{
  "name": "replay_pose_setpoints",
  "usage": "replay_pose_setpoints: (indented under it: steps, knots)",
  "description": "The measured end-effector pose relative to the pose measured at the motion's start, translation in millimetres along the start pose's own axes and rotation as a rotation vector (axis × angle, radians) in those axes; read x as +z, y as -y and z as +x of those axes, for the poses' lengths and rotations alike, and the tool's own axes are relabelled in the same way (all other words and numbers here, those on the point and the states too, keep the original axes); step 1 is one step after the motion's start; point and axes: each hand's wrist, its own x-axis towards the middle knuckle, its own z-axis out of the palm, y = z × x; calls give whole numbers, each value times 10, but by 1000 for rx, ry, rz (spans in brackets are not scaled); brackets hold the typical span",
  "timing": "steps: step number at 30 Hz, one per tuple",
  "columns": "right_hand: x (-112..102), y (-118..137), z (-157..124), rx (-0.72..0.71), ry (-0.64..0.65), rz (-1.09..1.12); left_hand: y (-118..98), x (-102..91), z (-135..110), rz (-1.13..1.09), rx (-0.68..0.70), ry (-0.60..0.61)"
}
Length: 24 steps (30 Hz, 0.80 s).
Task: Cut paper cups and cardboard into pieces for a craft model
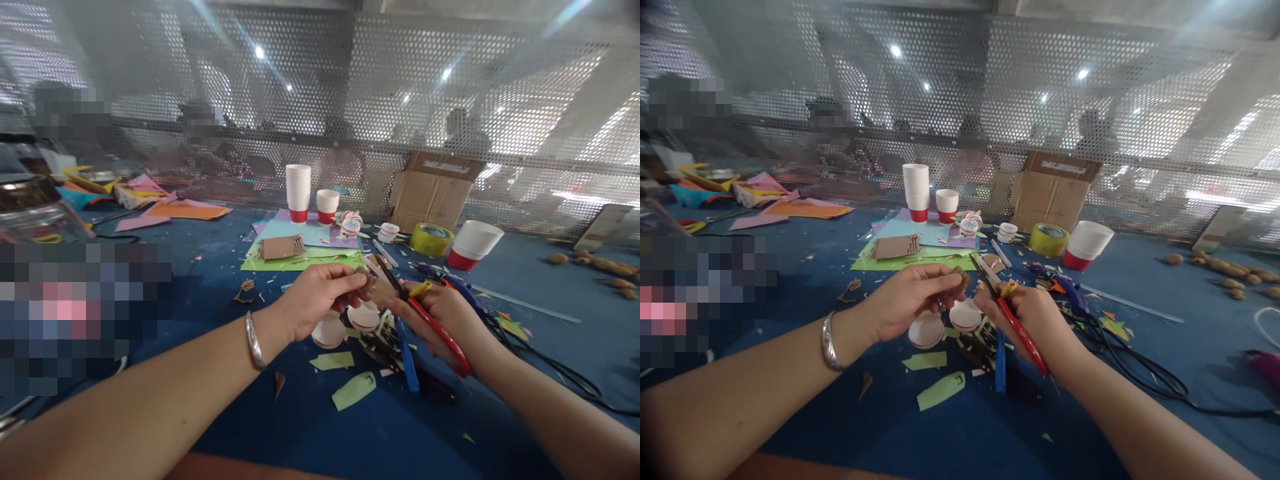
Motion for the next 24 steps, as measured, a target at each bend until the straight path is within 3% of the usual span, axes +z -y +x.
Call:
replay_pose_setpoints:
  steps: [5,11,15,21,24]
  knots:
    - [-3,31,-32,-6,38,147,-53,84,-75,15,-72,119]
    - [-6,88,-96,-38,86,234,-93,39,-99,171,63,194]
    - [-5,112,-94,19,92,282,-73,-10,-98,175,65,269]
    - [1,100,-74,20,94,297,-13,61,-117,212,19,284]
    - [-10,38,-86,-15,66,260,-39,90,-120,101,23,227]
